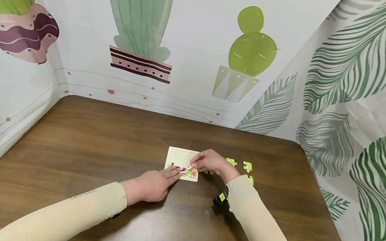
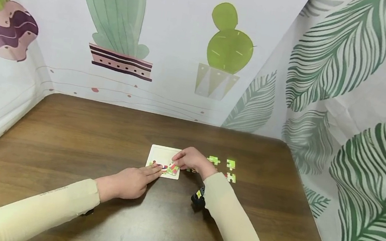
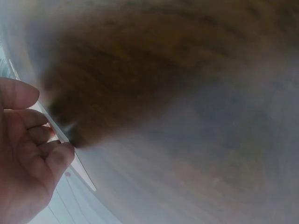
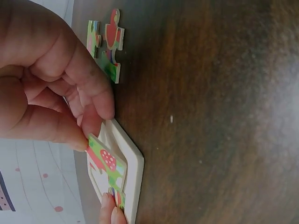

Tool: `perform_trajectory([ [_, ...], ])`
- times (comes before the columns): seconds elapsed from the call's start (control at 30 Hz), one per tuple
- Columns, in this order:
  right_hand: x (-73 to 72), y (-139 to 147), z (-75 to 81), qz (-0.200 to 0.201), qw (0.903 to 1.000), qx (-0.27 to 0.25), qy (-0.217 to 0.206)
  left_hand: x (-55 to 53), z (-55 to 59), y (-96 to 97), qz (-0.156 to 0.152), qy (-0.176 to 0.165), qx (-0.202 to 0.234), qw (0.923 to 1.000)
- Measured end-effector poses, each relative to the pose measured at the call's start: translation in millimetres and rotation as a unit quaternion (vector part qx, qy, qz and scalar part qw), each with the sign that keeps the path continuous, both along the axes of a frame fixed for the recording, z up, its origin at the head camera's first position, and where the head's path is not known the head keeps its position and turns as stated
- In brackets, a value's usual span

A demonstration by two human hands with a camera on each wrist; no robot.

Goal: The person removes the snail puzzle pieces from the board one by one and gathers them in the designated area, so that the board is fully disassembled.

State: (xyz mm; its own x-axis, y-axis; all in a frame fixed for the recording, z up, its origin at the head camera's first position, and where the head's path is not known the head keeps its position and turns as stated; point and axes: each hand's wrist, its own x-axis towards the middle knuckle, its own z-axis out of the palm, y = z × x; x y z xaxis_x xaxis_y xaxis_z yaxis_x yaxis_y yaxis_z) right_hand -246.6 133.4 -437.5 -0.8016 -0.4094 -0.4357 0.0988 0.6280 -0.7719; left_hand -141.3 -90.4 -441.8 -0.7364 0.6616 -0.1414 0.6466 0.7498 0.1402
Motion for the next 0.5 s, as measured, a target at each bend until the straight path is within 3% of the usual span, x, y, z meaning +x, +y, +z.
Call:
perform_trajectory([
  [0.2, 0.4, 0.5, 1.4, -0.001, 1.0, 0.002, 0.003, -0.1, -0.9, -0.2, 0.0, 0.003, -0.005, 1.0],
  [0.5, 3.4, 30.6, 29.9, -0.005, 0.9995, 0.002, 0.031, -3.7, -2.9, -0.3, 0.002, -0.001, 0.007, 1.0],
])
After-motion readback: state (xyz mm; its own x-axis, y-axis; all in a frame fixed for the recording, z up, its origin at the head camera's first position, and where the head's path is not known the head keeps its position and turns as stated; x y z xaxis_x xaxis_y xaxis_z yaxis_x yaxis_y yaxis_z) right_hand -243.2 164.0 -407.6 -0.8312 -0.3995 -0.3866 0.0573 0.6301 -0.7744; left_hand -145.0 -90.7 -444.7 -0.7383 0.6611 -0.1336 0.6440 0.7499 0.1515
